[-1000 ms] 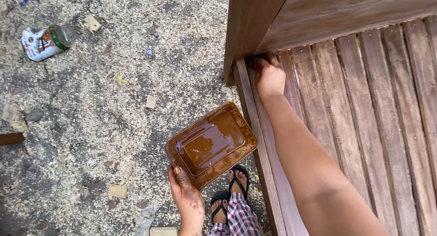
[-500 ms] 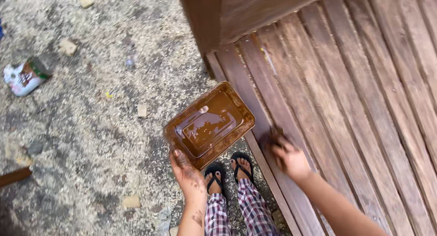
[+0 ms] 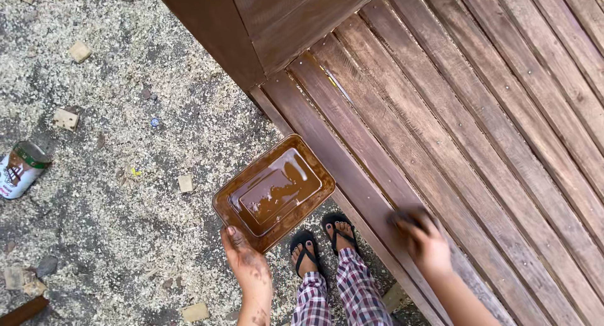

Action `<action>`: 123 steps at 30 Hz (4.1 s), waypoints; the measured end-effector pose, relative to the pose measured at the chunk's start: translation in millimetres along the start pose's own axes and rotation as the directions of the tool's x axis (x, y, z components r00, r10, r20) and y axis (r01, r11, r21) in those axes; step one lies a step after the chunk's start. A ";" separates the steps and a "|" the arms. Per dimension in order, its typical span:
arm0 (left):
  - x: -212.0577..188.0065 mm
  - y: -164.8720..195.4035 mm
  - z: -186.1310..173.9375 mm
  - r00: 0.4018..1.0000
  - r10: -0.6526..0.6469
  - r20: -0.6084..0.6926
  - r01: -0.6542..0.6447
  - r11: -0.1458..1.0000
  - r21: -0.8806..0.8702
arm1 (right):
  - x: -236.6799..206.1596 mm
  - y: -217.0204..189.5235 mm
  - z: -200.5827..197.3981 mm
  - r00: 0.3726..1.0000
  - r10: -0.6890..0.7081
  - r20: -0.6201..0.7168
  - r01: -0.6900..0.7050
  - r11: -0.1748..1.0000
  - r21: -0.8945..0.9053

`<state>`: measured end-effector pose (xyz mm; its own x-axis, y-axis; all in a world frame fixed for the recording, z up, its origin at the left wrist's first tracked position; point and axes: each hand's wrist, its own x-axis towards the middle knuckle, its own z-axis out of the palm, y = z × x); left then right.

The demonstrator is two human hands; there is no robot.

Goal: The person applies brown wood stain to a slatted wooden bench outdoors. They hold a tray of stain in one hand and wipe the stain onto the bench slats with a cloth, working across the seat surface and edges, then spread the stain with their hand over the finished bench.

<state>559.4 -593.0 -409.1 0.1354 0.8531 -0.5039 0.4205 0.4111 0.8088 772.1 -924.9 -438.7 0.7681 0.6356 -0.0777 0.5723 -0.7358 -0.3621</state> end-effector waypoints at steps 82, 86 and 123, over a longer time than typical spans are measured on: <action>139.7 82.3 33.4 0.923 0.225 0.314 -0.314 0.909 0.274 | 147.5 -84.4 -14.2 0.862 0.396 -0.317 -0.347 0.916 0.200; 110.5 96.3 65.1 0.900 0.142 0.412 -0.299 0.889 0.347 | 24.6 -44.2 -35.5 0.710 0.539 -0.454 -0.522 0.835 0.175; 61.3 120.0 144.9 0.730 0.070 0.680 -0.255 0.951 0.175 | -50.9 -65.3 9.8 0.139 0.833 -0.535 -0.848 0.379 0.370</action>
<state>748.2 -538.0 -386.9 0.7384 0.4329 -0.5170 0.5224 0.1175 0.8446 692.9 -907.0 -420.2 0.7375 -0.6497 0.1844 -0.5408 -0.7317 -0.4150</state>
